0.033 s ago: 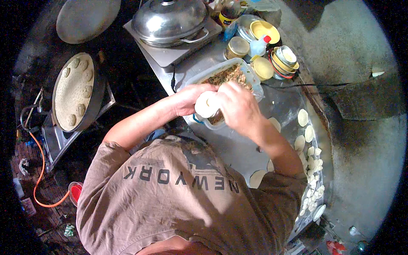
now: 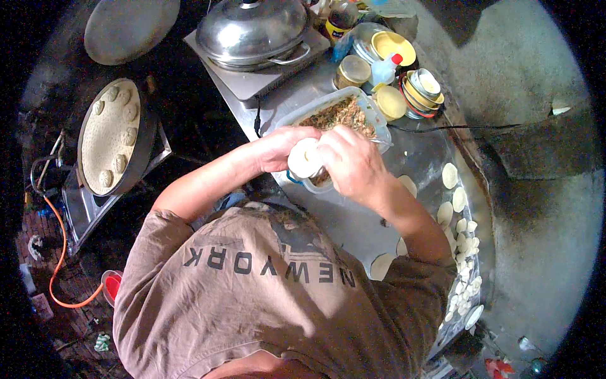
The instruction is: The person prepares dumplings by spooning filling onto dough circles, pinching the dough to seal them, and placing the finished dumplings onto a large circular steaming tray.
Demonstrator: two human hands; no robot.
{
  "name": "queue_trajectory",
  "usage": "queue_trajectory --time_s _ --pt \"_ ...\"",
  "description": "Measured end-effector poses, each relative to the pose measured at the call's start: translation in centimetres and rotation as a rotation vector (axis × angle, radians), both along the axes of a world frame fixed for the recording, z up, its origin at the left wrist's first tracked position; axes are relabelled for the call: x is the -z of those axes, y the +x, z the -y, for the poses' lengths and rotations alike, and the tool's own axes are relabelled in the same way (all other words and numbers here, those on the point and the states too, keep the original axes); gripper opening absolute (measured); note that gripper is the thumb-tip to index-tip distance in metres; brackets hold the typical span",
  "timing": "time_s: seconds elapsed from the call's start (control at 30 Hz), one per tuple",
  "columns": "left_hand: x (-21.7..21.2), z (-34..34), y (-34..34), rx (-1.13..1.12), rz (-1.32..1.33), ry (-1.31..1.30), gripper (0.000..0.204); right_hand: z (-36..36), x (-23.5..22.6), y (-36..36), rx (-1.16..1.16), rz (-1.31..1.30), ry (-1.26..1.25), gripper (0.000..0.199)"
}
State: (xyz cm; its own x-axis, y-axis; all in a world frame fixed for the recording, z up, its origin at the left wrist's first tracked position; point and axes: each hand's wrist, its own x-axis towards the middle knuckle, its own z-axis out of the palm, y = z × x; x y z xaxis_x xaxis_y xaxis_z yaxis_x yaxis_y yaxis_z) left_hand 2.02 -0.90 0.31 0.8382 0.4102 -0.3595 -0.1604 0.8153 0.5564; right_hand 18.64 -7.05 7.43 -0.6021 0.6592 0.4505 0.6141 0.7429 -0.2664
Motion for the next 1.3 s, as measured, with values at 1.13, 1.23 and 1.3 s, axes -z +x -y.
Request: queue_trajectory --time_s 1.13,1.23,1.3 --pt "6.3 0.8 -13.4 -0.598 -0.013 -0.139 0.021 -5.7 5.9 -13.8 -0.182 -0.048 0.007 0.023" --pt "5.8 -0.7 -19.6 -0.519 0.037 0.006 0.024 -7.9 6.4 -19.8 -0.030 -0.232 -0.388 0.058" --pt "6.1 -1.6 -23.6 -0.514 0.046 0.054 0.029 -10.3 8.2 -24.1 -0.119 -0.308 -0.703 0.065"
